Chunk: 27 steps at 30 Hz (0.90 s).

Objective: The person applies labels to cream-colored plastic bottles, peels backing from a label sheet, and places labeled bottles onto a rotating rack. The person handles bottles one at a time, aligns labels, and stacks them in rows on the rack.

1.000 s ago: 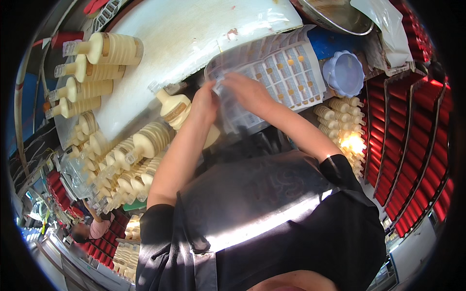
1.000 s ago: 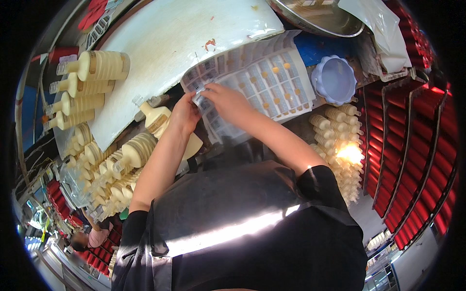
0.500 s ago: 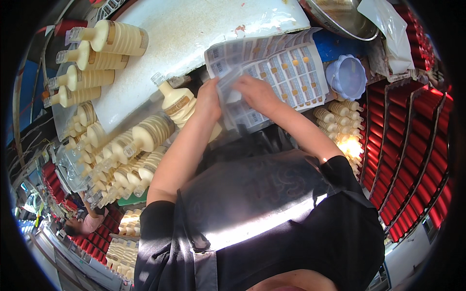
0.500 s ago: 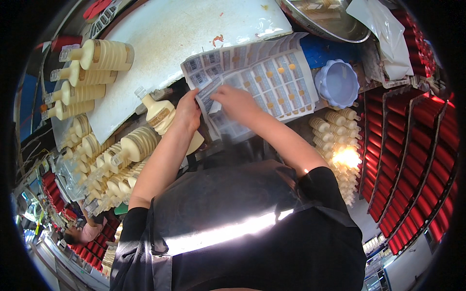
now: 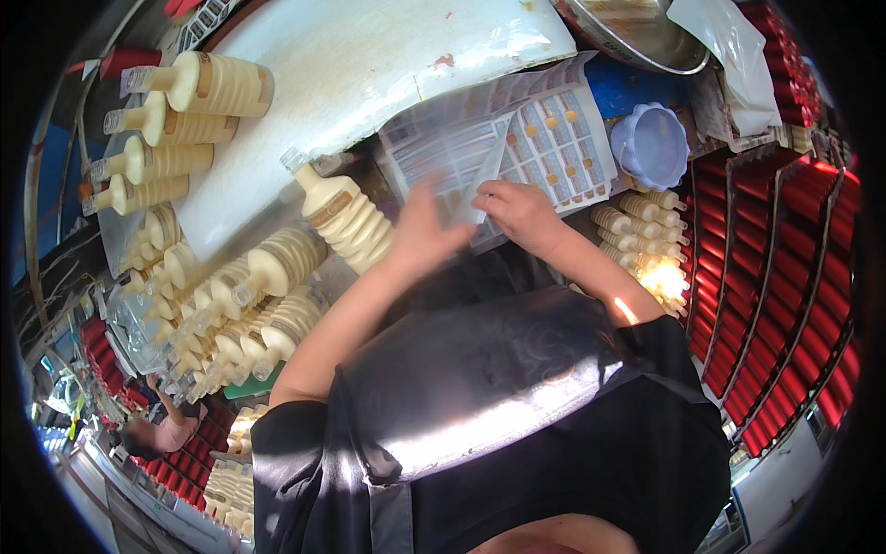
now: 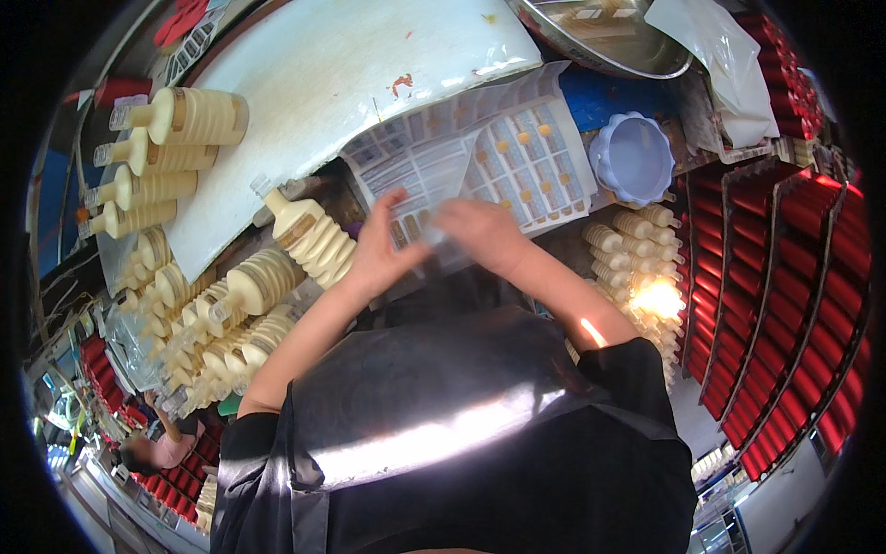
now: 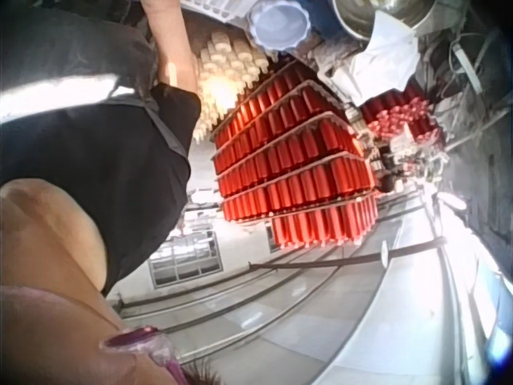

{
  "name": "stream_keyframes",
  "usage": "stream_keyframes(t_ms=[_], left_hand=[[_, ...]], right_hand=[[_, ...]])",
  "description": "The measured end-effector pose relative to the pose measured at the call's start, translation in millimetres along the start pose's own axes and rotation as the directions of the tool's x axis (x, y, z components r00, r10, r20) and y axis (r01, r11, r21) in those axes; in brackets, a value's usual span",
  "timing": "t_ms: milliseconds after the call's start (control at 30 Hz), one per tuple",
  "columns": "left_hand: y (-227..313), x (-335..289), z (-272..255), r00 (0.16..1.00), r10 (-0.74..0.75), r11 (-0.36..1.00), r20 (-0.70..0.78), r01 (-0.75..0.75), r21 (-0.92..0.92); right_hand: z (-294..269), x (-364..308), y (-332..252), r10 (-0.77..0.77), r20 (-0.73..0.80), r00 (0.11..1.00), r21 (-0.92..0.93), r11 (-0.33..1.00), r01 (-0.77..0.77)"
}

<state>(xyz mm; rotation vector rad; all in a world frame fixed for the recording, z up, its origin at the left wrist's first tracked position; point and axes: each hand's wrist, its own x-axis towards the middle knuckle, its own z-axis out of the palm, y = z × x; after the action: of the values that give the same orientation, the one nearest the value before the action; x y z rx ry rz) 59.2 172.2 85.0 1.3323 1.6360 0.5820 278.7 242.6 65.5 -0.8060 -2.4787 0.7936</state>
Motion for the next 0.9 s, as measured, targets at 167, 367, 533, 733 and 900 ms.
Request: stream_keyframes(t_ms=[167, 367, 533, 733, 900], left_hand=[[-10, 2, 15, 0.931, -0.179, 0.981, 0.318, 0.195, -0.019], [-30, 13, 30, 0.954, -0.151, 0.969, 0.259, 0.195, -0.151], [-30, 32, 17, 0.878, -0.412, 0.712, 0.245, 0.478, -0.515], [30, 37, -14, 0.775, -0.547, 0.468, 0.315, 0.596, -0.653], [56, 39, -25, 0.783, -0.532, 0.420, 0.321, 0.573, -0.703]], right_hand=[[-18, 16, -14, 0.033, -0.057, 0.998, 0.003, 0.999, -0.033], [-34, 31, -18, 0.110, -0.146, 0.983, 0.020, 0.994, -0.108], [-34, -11, -3, 0.580, -0.186, 0.793, 0.302, 0.802, -0.516], [-37, -98, 22, 0.876, 0.442, 0.194, 0.655, -0.168, -0.736], [-8, -103, 21, 0.697, 0.688, 0.201, 0.708, -0.586, -0.394]])
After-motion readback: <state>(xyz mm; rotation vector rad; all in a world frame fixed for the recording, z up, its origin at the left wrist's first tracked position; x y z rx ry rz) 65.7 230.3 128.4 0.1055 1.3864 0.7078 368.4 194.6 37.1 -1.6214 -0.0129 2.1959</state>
